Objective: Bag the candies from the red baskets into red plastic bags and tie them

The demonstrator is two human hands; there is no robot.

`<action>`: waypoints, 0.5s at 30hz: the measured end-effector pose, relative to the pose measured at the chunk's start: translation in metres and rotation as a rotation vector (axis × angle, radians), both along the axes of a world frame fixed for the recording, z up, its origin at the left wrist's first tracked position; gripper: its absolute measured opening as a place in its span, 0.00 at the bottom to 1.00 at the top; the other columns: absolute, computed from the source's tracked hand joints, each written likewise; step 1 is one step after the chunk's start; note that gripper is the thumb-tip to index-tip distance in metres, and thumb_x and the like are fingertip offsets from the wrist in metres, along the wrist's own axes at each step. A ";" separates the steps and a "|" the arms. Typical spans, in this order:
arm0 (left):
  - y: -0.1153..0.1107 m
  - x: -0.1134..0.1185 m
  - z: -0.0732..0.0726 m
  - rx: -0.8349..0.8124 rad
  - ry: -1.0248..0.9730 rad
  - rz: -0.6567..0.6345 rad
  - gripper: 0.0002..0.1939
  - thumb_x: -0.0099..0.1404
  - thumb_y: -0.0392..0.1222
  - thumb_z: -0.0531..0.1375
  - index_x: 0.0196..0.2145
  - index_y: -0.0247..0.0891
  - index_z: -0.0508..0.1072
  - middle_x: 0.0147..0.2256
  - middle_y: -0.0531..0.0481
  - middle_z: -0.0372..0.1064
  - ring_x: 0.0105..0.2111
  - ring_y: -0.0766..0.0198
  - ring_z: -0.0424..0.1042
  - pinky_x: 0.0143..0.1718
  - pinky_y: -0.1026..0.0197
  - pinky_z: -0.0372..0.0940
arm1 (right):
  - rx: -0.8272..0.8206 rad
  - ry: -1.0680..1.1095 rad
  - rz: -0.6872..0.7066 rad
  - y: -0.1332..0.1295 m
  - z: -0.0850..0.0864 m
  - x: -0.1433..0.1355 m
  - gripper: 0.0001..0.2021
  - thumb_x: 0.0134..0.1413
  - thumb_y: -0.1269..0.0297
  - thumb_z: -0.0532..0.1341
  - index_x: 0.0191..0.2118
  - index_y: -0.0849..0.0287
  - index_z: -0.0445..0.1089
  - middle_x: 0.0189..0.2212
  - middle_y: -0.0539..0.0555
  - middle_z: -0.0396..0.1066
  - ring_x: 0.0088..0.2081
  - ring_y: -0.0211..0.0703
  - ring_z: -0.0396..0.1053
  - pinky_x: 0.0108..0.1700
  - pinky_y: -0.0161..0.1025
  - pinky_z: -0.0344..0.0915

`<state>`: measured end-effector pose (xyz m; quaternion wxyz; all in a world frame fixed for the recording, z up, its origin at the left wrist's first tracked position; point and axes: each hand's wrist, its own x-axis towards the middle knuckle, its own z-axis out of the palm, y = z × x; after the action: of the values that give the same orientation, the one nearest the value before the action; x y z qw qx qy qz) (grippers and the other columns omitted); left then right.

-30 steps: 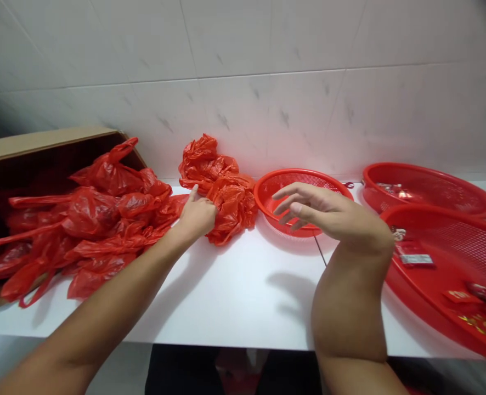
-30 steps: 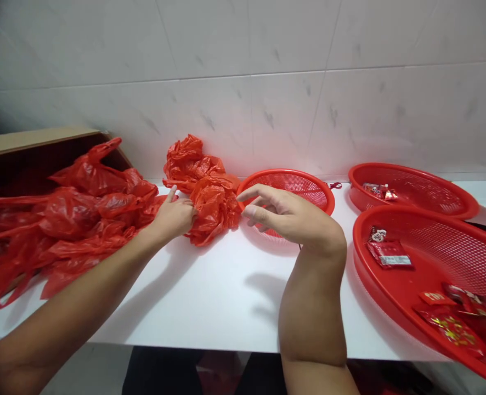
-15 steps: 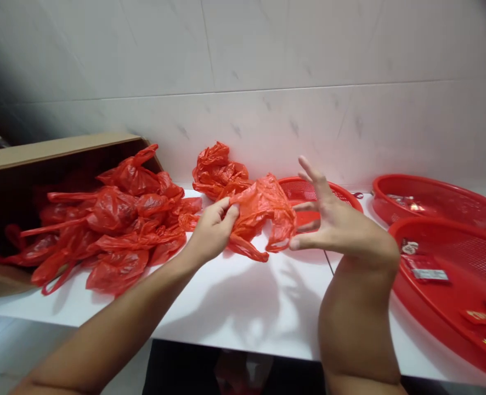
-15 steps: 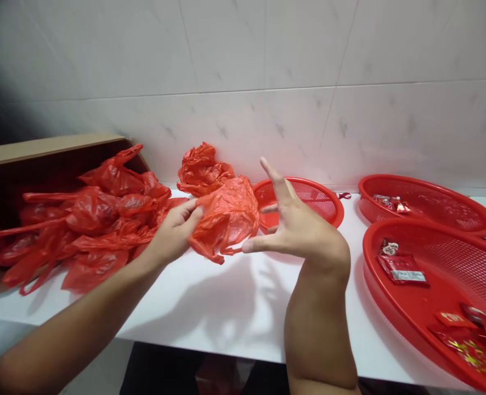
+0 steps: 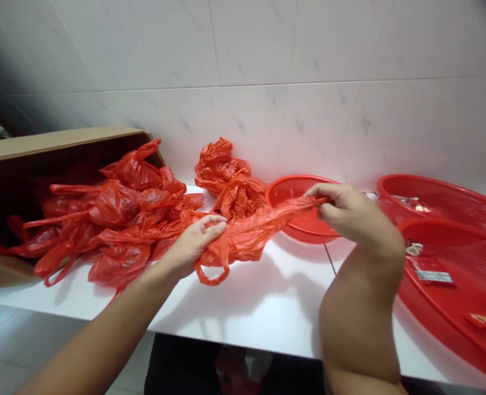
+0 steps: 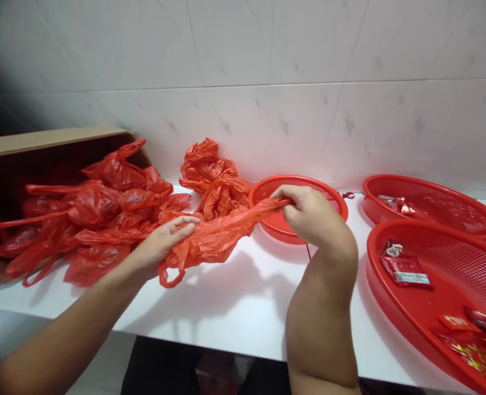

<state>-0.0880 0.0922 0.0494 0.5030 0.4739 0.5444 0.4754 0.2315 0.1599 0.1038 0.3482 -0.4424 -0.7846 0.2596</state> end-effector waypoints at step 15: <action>-0.038 0.125 -0.051 0.684 0.537 -0.227 0.25 0.72 0.29 0.49 0.64 0.39 0.63 0.57 0.39 0.73 0.53 0.56 0.77 0.55 0.52 0.74 | -0.246 0.166 0.069 -0.004 0.000 -0.004 0.12 0.56 0.68 0.57 0.22 0.55 0.62 0.20 0.50 0.61 0.23 0.38 0.59 0.24 0.38 0.56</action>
<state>0.0369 0.0547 -0.0017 0.2076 0.7762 0.4118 0.4300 0.2270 0.1563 0.1036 0.3459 -0.4317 -0.7300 0.4013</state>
